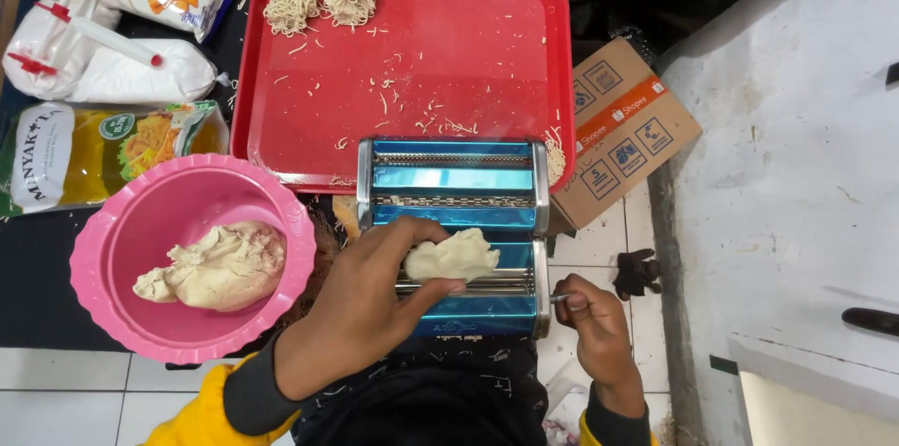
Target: The person is preparing dough and using a manual pasta machine to create noodles.
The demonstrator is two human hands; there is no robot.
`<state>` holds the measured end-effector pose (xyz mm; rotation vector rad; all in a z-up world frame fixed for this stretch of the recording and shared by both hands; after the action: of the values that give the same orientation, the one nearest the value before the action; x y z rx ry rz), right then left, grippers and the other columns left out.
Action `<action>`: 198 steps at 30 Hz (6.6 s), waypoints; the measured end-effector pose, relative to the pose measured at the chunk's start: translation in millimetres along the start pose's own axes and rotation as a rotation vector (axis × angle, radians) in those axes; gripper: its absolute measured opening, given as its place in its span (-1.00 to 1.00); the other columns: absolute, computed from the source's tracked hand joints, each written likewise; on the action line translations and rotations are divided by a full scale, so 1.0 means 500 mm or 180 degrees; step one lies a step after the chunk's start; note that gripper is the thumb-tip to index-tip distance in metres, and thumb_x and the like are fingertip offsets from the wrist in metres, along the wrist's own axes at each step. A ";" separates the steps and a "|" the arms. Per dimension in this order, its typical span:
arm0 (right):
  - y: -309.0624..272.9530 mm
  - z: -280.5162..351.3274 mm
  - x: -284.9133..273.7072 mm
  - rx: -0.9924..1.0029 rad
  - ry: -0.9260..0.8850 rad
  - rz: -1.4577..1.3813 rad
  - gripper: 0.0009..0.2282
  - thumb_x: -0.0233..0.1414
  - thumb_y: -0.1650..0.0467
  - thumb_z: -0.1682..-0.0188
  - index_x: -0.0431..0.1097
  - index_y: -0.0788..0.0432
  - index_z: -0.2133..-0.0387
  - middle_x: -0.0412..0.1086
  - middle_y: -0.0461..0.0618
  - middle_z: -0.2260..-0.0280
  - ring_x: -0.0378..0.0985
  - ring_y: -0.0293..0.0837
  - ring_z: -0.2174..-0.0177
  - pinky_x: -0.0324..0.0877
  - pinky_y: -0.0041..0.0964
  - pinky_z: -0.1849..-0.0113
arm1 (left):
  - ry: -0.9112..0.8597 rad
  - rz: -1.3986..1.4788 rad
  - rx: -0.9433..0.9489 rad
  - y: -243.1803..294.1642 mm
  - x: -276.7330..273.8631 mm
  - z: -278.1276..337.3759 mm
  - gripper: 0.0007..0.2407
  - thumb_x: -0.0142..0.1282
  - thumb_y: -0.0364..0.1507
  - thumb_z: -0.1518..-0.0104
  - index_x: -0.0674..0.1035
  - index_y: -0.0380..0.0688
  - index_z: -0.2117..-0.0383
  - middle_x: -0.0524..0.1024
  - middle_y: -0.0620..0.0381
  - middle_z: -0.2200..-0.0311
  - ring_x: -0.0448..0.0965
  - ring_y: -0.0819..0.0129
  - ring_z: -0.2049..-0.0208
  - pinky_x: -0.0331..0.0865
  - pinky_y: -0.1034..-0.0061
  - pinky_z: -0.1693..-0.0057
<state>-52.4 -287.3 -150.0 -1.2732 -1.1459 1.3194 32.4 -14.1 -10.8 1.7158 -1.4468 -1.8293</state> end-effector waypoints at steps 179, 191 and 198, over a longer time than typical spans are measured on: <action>-0.079 0.202 0.157 0.0891 0.0872 -0.0649 -0.69 0.25 0.33 0.18 0.38 0.30 0.27 0.54 0.14 0.32 0.61 0.04 0.29 0.50 -0.17 0.36 | -0.1647 0.4237 -0.1751 -0.063 0.248 0.297 -0.82 0.37 -0.43 -0.11 0.62 -0.24 0.27 0.50 0.23 0.53 0.37 0.63 0.54 0.27 0.75 0.39; -0.394 -0.016 0.178 -0.0250 -0.0117 0.1898 -0.80 0.19 0.24 0.15 0.63 0.05 0.37 0.70 -0.11 0.40 0.75 -0.23 0.45 0.65 -0.42 0.44 | -0.0218 0.2113 -0.0678 0.007 -0.057 0.143 -0.84 0.29 -0.31 -0.10 0.66 -0.10 0.32 0.62 0.25 0.43 0.50 0.61 0.41 0.38 0.61 0.25; -0.408 -0.161 0.142 0.0679 0.0050 0.2068 -0.89 0.31 0.37 0.19 0.63 0.13 0.45 0.58 -0.16 0.43 0.47 -0.28 0.40 0.36 -0.37 0.34 | 0.0073 0.0550 -0.0791 -0.052 -0.112 0.043 -0.80 0.19 -0.24 -0.18 0.58 -0.10 0.38 0.46 0.15 0.61 0.49 0.44 0.73 0.25 0.44 0.46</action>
<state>30.8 -191.1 42.4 -1.5527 -0.5627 1.8368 40.4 49.7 -0.3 1.4422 -1.2549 -1.8040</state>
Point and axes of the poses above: each hand's wrist, its own z-axis away from the middle knuckle, its own x-axis out of the palm, y = z × x, the point moved 5 cm from there along -z, towards the middle knuckle
